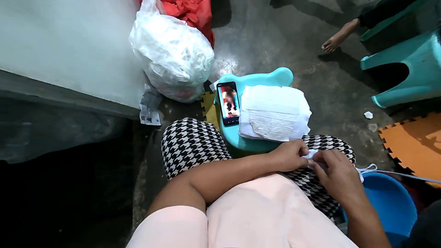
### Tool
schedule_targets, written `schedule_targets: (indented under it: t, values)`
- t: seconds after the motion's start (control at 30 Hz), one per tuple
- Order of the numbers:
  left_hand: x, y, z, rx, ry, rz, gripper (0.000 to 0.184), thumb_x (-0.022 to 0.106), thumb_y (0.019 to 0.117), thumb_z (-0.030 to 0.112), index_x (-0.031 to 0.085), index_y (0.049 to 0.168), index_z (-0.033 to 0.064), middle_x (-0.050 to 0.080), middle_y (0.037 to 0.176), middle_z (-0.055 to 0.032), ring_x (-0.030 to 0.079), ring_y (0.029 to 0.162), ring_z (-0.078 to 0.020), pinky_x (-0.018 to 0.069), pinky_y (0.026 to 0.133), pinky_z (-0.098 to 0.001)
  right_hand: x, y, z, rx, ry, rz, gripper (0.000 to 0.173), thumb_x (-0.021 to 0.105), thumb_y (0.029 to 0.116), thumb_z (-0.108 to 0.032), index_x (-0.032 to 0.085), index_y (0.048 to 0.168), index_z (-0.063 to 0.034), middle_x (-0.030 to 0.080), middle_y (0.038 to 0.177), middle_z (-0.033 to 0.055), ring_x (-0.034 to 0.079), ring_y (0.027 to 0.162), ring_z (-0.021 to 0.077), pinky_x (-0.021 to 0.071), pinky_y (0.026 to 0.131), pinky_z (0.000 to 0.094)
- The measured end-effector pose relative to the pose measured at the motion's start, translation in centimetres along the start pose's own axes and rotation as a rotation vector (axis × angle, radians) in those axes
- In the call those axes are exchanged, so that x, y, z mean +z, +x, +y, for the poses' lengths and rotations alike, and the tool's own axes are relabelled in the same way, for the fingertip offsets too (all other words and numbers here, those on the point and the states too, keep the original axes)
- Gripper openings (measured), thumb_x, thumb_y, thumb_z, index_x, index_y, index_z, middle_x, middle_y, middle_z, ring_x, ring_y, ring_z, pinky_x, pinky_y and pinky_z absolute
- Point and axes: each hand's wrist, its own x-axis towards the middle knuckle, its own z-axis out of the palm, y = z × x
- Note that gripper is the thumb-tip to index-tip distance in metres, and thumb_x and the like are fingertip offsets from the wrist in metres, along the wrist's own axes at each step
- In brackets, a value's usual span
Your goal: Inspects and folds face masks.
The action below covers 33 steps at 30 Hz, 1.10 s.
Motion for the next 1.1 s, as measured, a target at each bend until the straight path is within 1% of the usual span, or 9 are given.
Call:
schedule_targets:
  t: [0.1, 0.23, 0.37, 0.47, 0.53, 0.63, 0.77, 0.97, 1.1]
  values:
    - [0.0, -0.4, 0.2, 0.026, -0.104, 0.038, 0.036, 0.07, 0.095, 0.009, 0.053, 0.124, -0.0048, 0.061, 0.099, -0.0142, 0.059, 0.079, -0.015, 0.052, 0.074, -0.0313, 0.0, -0.1, 0.0, 0.0, 0.045, 0.041, 0.013, 0.065, 0.0853, -0.009, 0.068, 0.092, 0.0018, 0.065, 0.088, 0.0194, 0.066, 0.086, 0.0395, 0.0542, 0.074, 0.0557]
    - [0.1, -0.5, 0.3, 0.022, -0.138, 0.057, 0.039, 0.067, 0.0955, 0.005, 0.052, 0.131, -0.0032, 0.064, 0.108, -0.0156, 0.065, 0.084, -0.0152, 0.0566, 0.079, -0.0321, -0.4, -0.2, -0.1, 0.023, 0.116, 0.044, 0.014, 0.064, 0.0867, -0.012, 0.068, 0.091, 0.0012, 0.066, 0.088, 0.0178, 0.066, 0.085, 0.0353, 0.0547, 0.075, 0.0517]
    - [0.2, -0.3, 0.0, -0.014, -0.164, 0.069, 0.037, 0.064, 0.0975, 0.006, 0.052, 0.132, 0.0003, 0.065, 0.107, -0.0129, 0.066, 0.084, -0.0127, 0.0572, 0.081, -0.031, -0.6, -0.2, 0.4, 0.056, 0.18, 0.052, 0.016, 0.065, 0.0871, -0.018, 0.069, 0.09, -0.0028, 0.066, 0.088, 0.0114, 0.065, 0.083, 0.0241, 0.0548, 0.073, 0.0406]
    - [0.2, -0.2, -0.1, -0.026, -0.131, 0.065, 0.038, 0.061, 0.1, 0.008, 0.052, 0.137, 0.004, 0.066, 0.108, -0.0131, 0.068, 0.085, -0.014, 0.0577, 0.081, -0.0319, -0.6, -0.3, 0.6, 0.075, 0.232, 0.057, 0.015, 0.065, 0.0869, -0.017, 0.07, 0.09, -0.003, 0.066, 0.089, 0.0102, 0.064, 0.081, 0.0188, 0.0547, 0.071, 0.0342]
    - [0.1, -0.3, -0.1, -0.024, -0.093, 0.059, 0.039, 0.06, 0.1009, 0.009, 0.052, 0.138, 0.0065, 0.067, 0.113, -0.0127, 0.068, 0.086, -0.0139, 0.0575, 0.082, -0.0323, -0.4, -0.3, 0.7, 0.089, 0.261, 0.079, 0.015, 0.065, 0.0866, -0.017, 0.07, 0.09, -0.0034, 0.066, 0.089, 0.009, 0.063, 0.079, 0.0147, 0.0542, 0.07, 0.0295]
    - [0.2, -0.6, 0.2, 0.008, -0.072, 0.087, 0.03, 0.06, 0.101, 0.012, 0.06, 0.13, 0.0049, 0.061, 0.123, -0.0144, 0.064, 0.089, -0.0151, 0.0552, 0.081, -0.032, -0.3, -0.4, 0.7, 0.107, 0.317, 0.093, 0.015, 0.066, 0.0873, -0.017, 0.07, 0.09, -0.0032, 0.065, 0.089, 0.008, 0.062, 0.077, 0.0103, 0.0537, 0.067, 0.0243]
    - [0.4, -0.6, 0.2, 0.082, -0.072, 0.114, 0.025, 0.055, 0.1037, 0.021, 0.069, 0.115, 0.0032, 0.059, 0.13, -0.0141, 0.061, 0.106, -0.0152, 0.0521, 0.089, -0.0306, -0.2, -0.5, 1.0, 0.106, 0.361, 0.107, 0.016, 0.067, 0.0868, -0.017, 0.07, 0.09, -0.0022, 0.064, 0.089, 0.0079, 0.061, 0.075, 0.0082, 0.053, 0.065, 0.0214]
    - [0.5, -0.4, 0.9, 0.157, -0.001, 0.115, 0.024, 0.058, 0.1026, 0.018, 0.069, 0.109, -0.0023, 0.06, 0.132, -0.0199, 0.058, 0.124, -0.0233, 0.0473, 0.103, -0.0359, -0.2, -0.6, 1.1, 0.078, 0.388, 0.124, 0.016, 0.066, 0.0858, -0.017, 0.07, 0.09, -0.0018, 0.064, 0.089, 0.0071, 0.06, 0.075, 0.0053, 0.0513, 0.065, 0.0176]
    - [0.6, -0.2, 1.3, 0.155, 0.043, 0.109, 0.022, 0.056, 0.1016, 0.014, 0.068, 0.101, -0.005, 0.059, 0.132, -0.021, 0.056, 0.124, -0.0236, 0.0454, 0.103, -0.0351, -0.2, -0.8, 1.3, 0.057, 0.388, 0.13, 0.018, 0.065, 0.086, -0.019, 0.069, 0.089, -0.0022, 0.064, 0.088, 0.0063, 0.059, 0.075, 0.004, 0.0499, 0.065, 0.0167]
